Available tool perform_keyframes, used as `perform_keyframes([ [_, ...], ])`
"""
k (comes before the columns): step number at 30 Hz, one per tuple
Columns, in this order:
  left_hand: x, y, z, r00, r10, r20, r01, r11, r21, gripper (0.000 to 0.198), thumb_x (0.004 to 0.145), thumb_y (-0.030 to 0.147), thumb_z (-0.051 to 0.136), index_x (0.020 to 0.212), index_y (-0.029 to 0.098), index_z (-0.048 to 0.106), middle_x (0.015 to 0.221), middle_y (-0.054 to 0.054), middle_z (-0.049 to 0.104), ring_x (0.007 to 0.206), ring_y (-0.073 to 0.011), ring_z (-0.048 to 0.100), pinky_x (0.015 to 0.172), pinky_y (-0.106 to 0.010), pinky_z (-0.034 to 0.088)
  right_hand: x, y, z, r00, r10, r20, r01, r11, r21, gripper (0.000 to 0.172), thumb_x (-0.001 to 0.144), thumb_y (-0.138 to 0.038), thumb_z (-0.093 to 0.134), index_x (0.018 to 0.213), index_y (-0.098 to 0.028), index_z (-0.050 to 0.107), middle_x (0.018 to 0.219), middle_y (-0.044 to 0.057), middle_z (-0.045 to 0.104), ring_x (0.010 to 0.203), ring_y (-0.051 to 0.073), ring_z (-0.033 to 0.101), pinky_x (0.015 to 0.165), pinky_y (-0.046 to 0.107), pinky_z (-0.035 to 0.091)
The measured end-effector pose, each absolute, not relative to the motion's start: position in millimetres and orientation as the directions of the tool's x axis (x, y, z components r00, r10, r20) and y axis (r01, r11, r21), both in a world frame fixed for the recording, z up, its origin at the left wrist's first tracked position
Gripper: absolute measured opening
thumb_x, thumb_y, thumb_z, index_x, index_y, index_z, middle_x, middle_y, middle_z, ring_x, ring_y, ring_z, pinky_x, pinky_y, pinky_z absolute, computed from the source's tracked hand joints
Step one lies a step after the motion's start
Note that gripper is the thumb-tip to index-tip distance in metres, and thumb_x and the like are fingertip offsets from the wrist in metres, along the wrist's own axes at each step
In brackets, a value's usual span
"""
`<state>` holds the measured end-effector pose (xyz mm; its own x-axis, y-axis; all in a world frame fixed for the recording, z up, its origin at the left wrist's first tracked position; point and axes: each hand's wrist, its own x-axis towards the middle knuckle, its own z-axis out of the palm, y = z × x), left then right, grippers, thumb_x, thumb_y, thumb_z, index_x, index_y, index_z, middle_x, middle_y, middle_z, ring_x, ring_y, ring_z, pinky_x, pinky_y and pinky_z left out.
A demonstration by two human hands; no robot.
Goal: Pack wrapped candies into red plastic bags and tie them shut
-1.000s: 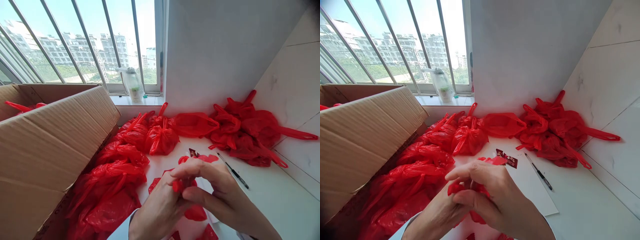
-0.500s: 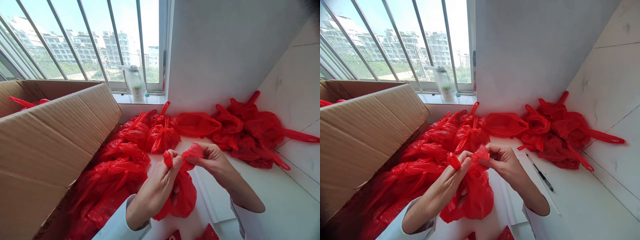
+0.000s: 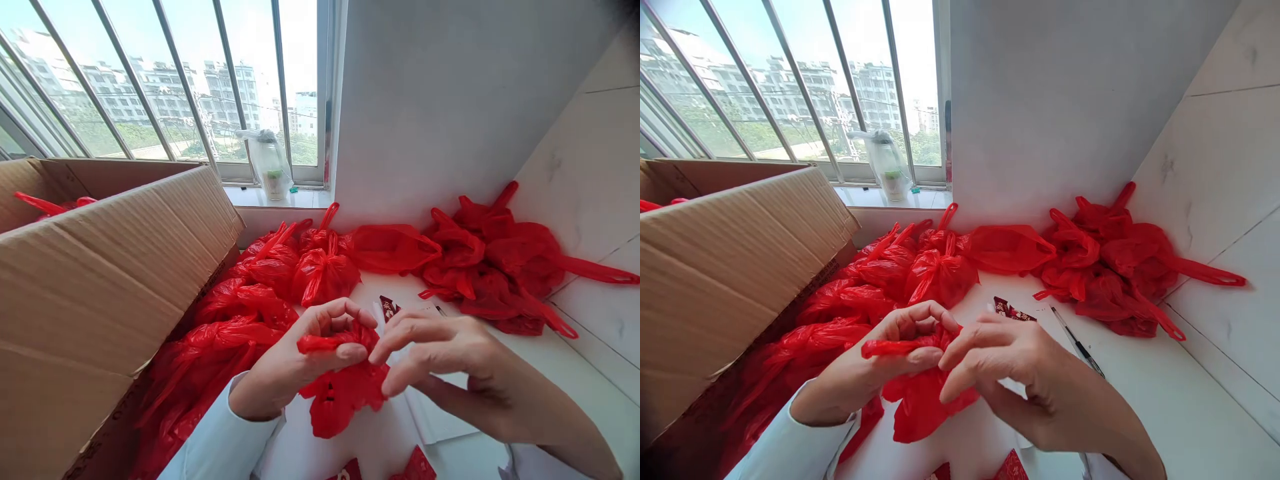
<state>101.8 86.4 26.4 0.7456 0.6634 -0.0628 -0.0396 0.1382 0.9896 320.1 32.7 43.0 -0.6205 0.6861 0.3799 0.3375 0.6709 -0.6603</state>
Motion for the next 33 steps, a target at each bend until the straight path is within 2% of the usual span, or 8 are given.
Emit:
perform_keyframes([
  [4, 103.6, 81.0, 25.4, 0.783, 0.620, 0.045, 0.064, -0.153, 0.986, 0.032, 0.083, 0.010, 0.056, 0.110, 0.021, 0.044, 0.085, 0.001, 0.061, 0.077, -0.0150, 0.061, 0.071, -0.027, 0.046, 314.9, 53.7, 27.5, -0.301, 0.859, 0.415, 0.151, 0.472, -0.868, 0.022, 0.099, -0.026, 0.046, 0.112, -0.033, 0.062, 0.117, 0.000, 0.064, 0.106, 0.015, 0.061, 0.090, 0.028, 0.049],
  [8, 104.5, 74.8, 21.3, 0.749, 0.654, 0.109, 0.208, -0.387, 0.898, 0.038, 0.079, 0.003, 0.046, 0.111, 0.023, 0.040, 0.081, 0.004, 0.060, 0.069, -0.0141, 0.060, 0.063, -0.025, 0.044, 293.1, 73.1, 3.7, -0.434, 0.859, 0.270, 0.102, 0.345, -0.933, 0.035, 0.101, -0.043, 0.036, 0.122, -0.029, 0.060, 0.110, 0.002, 0.065, 0.099, 0.015, 0.060, 0.086, 0.028, 0.048],
  [13, 104.2, 78.2, 13.4, 0.599, 0.724, 0.342, 0.530, -0.679, 0.508, 0.039, 0.080, -0.001, 0.039, 0.110, 0.023, 0.043, 0.090, -0.001, 0.064, 0.075, -0.0171, 0.060, 0.065, -0.027, 0.041, 286.4, 79.4, -9.8, -0.387, 0.898, 0.211, 0.176, 0.297, -0.939, 0.036, 0.098, -0.047, 0.042, 0.111, -0.023, 0.066, 0.084, 0.000, 0.061, 0.078, 0.015, 0.054, 0.072, 0.026, 0.045],
  [18, 107.0, 83.3, 4.3, 0.560, 0.648, 0.517, 0.638, -0.735, 0.230, 0.027, 0.092, 0.006, 0.034, 0.107, 0.023, 0.049, 0.101, -0.005, 0.060, 0.070, -0.0150, 0.056, 0.057, -0.024, 0.037, 289.8, 83.5, -19.4, -0.501, 0.862, 0.081, -0.023, 0.080, -0.996, 0.039, 0.092, -0.050, 0.054, 0.120, -0.024, 0.061, 0.063, -0.006, 0.046, 0.055, 0.010, 0.039, 0.053, 0.021, 0.038],
  [22, 103.0, 86.1, 7.3, 0.563, 0.612, 0.556, 0.576, -0.773, 0.267, 0.018, 0.094, 0.008, 0.036, 0.096, 0.021, 0.048, 0.095, -0.003, 0.053, 0.068, -0.0124, 0.050, 0.056, -0.022, 0.036, 289.8, 86.5, -21.9, -0.480, 0.870, 0.114, -0.057, 0.099, -0.993, 0.040, 0.089, -0.046, 0.059, 0.119, -0.021, 0.063, 0.062, -0.006, 0.046, 0.056, 0.009, 0.040, 0.053, 0.020, 0.039],
  [27, 91.0, 96.0, 15.4, 0.677, 0.589, 0.442, 0.490, -0.808, 0.327, 0.020, 0.092, 0.005, 0.035, 0.090, 0.022, 0.045, 0.084, 0.001, 0.048, 0.067, -0.0115, 0.045, 0.060, -0.022, 0.035, 285.5, 82.1, -11.7, -0.258, 0.921, 0.293, 0.278, 0.361, -0.890, 0.019, 0.091, -0.030, 0.057, 0.098, -0.023, 0.072, 0.078, -0.001, 0.068, 0.068, 0.012, 0.056, 0.063, 0.024, 0.041],
  [30, 90.4, 99.1, 13.3, 0.674, 0.576, 0.462, 0.456, -0.817, 0.352, 0.015, 0.089, 0.008, 0.041, 0.089, 0.022, 0.040, 0.077, 0.004, 0.045, 0.062, -0.0111, 0.039, 0.056, -0.023, 0.032, 280.0, 79.3, -7.9, -0.171, 0.885, 0.432, 0.439, 0.461, -0.771, 0.016, 0.086, -0.018, 0.056, 0.088, -0.023, 0.071, 0.080, -0.001, 0.066, 0.066, 0.012, 0.052, 0.062, 0.024, 0.039],
  [33, 95.8, 97.5, 8.6, 0.634, 0.602, 0.484, 0.450, -0.797, 0.403, 0.015, 0.087, 0.009, 0.041, 0.089, 0.023, 0.036, 0.070, 0.006, 0.042, 0.056, -0.0112, 0.033, 0.053, -0.023, 0.030, 276.2, 78.3, -7.9, -0.135, 0.891, 0.433, 0.434, 0.446, -0.783, 0.016, 0.081, -0.011, 0.051, 0.079, -0.021, 0.064, 0.083, 0.000, 0.064, 0.070, 0.013, 0.053, 0.061, 0.025, 0.038],
])
